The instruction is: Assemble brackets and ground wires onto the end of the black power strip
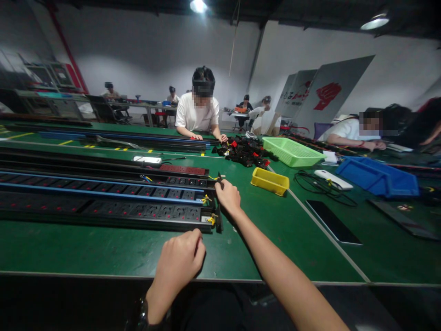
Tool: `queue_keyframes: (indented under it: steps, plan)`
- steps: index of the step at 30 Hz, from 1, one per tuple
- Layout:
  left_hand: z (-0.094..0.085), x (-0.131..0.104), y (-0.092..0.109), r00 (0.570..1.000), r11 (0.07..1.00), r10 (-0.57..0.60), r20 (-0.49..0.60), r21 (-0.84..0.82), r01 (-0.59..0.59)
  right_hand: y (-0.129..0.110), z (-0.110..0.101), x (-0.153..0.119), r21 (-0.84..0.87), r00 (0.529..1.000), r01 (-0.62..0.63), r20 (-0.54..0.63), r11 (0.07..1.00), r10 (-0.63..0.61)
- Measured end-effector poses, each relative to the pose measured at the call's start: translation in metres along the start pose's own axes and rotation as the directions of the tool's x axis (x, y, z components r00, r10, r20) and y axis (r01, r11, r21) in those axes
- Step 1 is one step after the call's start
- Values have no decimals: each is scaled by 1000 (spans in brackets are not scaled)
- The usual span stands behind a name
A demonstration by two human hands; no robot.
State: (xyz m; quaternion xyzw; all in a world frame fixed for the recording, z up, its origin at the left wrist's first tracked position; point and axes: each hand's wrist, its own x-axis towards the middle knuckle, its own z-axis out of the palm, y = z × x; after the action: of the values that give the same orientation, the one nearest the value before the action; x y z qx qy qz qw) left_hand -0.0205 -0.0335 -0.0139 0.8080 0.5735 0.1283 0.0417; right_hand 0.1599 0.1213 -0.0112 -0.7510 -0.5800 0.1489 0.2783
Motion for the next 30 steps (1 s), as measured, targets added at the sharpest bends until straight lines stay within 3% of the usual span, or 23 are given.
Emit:
queue_keyframes:
  steps: [6,10,18,21,24,27,30]
  plan:
    - [1,0,-1,1000,1000,3,-8,2,-2,8,-8,8,59,999,17,35,998,-19]
    - [2,0,-1,1000,1000,8,-13,-6,-8,18,-13,16,92,992,89,87,992,-97]
    - [2,1,-2,1000,1000,10,-22,-6,-10,39,-15,33,388,908,163,301,907,-292]
    - [2,0,-2,1000,1000,4,-23,-11,-5,42,-18,31,278,856,356,285,892,-431]
    - [2,0,-2,1000,1000,5,-19,-15,-5,38,-22,21,-14,832,525,221,851,-510]
    - [2,0,-2,1000,1000,5,-15,-14,-5,30,-24,10,-269,857,515,178,814,-483]
    - [2,-1,-2,1000,1000,3,-11,-10,-3,22,-24,3,-363,876,482,169,798,-452]
